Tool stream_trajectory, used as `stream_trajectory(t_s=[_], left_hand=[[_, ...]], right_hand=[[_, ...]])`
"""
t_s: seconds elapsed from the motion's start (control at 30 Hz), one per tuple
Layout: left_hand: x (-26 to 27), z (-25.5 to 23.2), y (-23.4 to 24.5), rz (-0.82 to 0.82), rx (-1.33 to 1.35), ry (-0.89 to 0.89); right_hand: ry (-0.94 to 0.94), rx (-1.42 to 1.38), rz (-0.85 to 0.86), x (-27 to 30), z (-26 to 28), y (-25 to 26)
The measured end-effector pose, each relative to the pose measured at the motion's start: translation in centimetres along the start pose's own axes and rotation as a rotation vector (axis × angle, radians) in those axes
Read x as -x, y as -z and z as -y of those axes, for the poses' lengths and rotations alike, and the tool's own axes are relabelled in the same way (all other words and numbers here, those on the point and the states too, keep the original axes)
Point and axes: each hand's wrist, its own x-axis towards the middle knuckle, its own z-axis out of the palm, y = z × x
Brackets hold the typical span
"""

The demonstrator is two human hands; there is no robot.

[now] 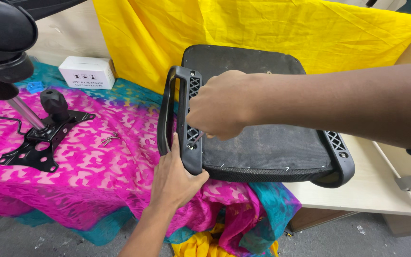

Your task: The person uses a screwdriver to tighten screws on the underside of a chair seat, securing the side rails to the seat frame. The person then lifts the chair base and positions it near the seat, preparing for further assembly.

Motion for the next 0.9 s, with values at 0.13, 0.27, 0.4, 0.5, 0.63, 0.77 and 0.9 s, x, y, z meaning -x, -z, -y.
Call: stream_trajectory(t_s=[0.13, 0.27, 0.4, 0.5, 0.63, 0.77, 0.9], left_hand=[[0.1, -0.1, 0.2, 0.007, 0.012, 0.007], [0.2, -0.3, 0.4, 0.009, 0.020, 0.032], [0.0, -0.7, 0.6, 0.025, 0.002, 0.052], [-0.1, -0.7, 0.7, 0.047, -0.010, 0.074], [0.1, -0.5, 0.6, 0.022, 0.000, 0.041], [0.1, -0.4, 0.4, 0.013, 0.010, 0.024], [0.2, -0.2, 0.4, 0.070, 0.000, 0.068]], right_hand=[[0.053, 0.094, 0.001, -0.5, 0.4, 0.6], [0.101, 0.156, -0.030, -0.9, 1.0, 0.9], [0.089, 0.138, 0.012, -1.1, 0.8, 1.6], [0.064, 0.145, 0.043, -0.9, 1.0, 1.6], [0.068, 0.103, -0.024, -0.8, 1.6, 1.4], [0.069, 0.098, -0.008, -0.8, 1.4, 1.5], [0.007, 0.019, 0.072, -0.9, 1.2, 1.8]])
